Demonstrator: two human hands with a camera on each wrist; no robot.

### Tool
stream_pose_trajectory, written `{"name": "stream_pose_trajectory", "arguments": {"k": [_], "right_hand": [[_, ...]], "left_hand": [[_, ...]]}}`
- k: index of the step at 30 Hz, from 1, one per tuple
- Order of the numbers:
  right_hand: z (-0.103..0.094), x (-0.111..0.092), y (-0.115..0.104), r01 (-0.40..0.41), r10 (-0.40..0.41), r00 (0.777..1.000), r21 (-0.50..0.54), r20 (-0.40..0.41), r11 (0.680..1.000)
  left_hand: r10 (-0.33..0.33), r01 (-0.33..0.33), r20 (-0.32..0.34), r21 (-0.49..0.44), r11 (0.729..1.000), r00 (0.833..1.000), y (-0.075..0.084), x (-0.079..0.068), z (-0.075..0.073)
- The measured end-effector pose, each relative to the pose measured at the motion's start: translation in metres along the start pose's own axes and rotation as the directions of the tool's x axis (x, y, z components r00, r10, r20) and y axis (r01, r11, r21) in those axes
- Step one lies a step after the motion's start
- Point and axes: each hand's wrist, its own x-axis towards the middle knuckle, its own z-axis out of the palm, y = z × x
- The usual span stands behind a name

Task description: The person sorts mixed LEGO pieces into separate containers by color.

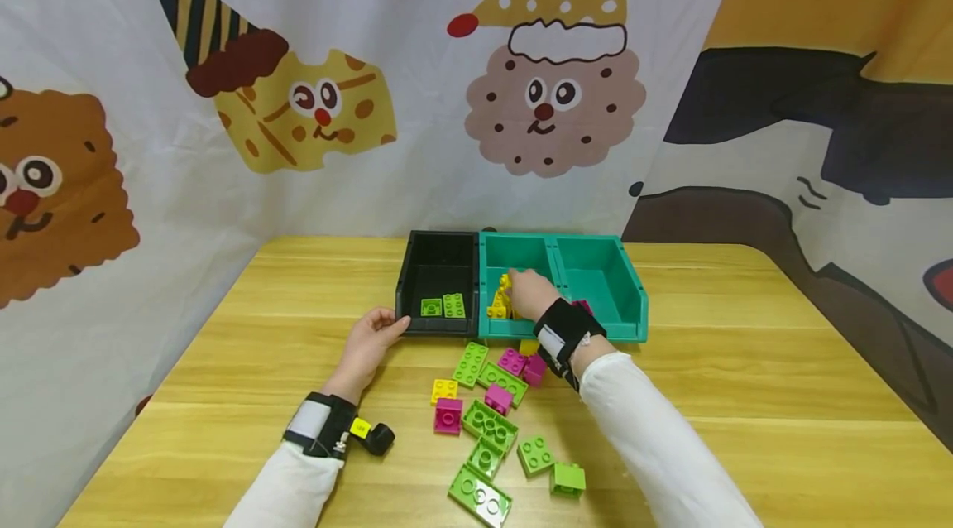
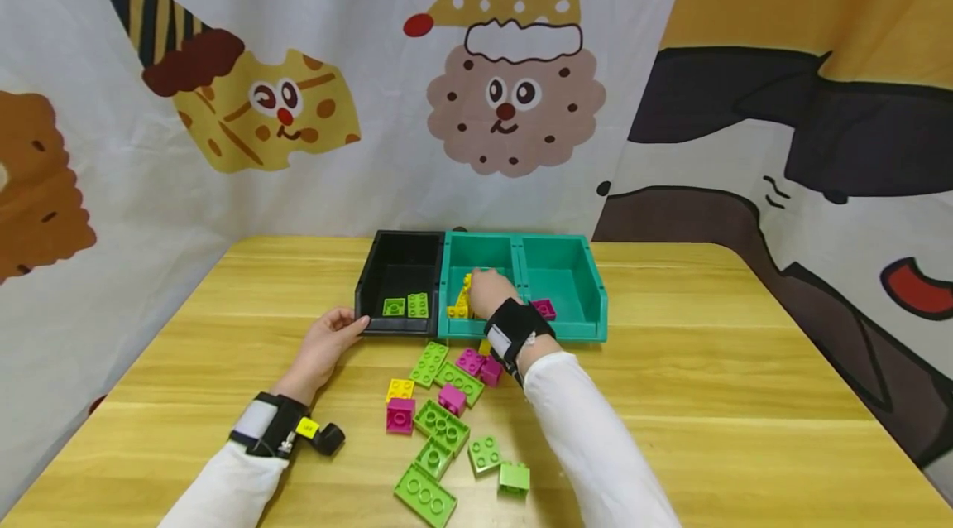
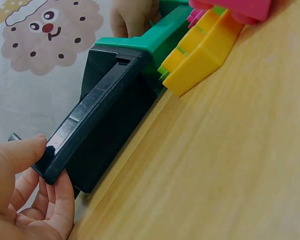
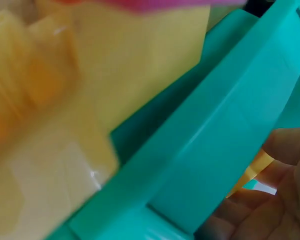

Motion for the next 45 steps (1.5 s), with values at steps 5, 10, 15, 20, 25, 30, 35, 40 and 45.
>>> {"name": "stream_pose_trajectory", "arguments": {"k": [5,10,15,20,25,30,35,40,45], "right_hand": [[0.003,0.004,0.001,-0.017,0.017,1.0,0.007,0.015,1.0],[0.006,0.006,0.003,-0.021,0.021,1.0,0.014,0.015,1.0],[0.006,0.004,0.002,0.0,-0.001,0.999,0.032,0.038,0.999],[0.004,-0.001,0.001,-0.007,0.002,0.997,0.077,0.072,0.997],[-0.004,-0.008,-0.002,-0.022,0.011,0.996,0.123,0.086,0.992],[-0.014,-0.014,-0.002,0.002,-0.014,0.997,0.144,0.082,0.99],[-0.022,-0.021,0.0,0.055,-0.064,0.997,0.16,0.052,0.986],[-0.026,-0.032,0.006,0.116,-0.119,0.993,0.204,-0.001,0.972],[-0.028,-0.047,0.012,0.177,-0.168,0.984,0.233,-0.055,0.956]], "left_hand": [[-0.008,0.008,-0.001,0.003,1.0,1.0,0.0,0.0,0.0],[-0.012,0.012,0.014,0.002,1.0,1.0,0.011,-0.007,0.0],[-0.002,0.002,0.018,0.008,1.0,1.0,0.027,-0.019,0.0],[-0.011,0.011,0.021,0.001,1.0,1.0,0.029,-0.022,-0.001],[-0.033,0.033,0.018,-0.01,0.999,0.999,0.014,-0.009,0.0],[-0.032,0.032,0.005,0.0,0.999,0.999,-0.003,0.004,-0.001],[-0.025,0.025,0.002,0.004,1.0,1.0,-0.003,0.003,-0.001],[-0.029,0.029,0.003,-0.006,1.0,1.0,-0.002,0.002,0.0],[-0.018,0.018,-0.006,-0.003,1.0,1.0,-0.004,0.004,0.0]]}}
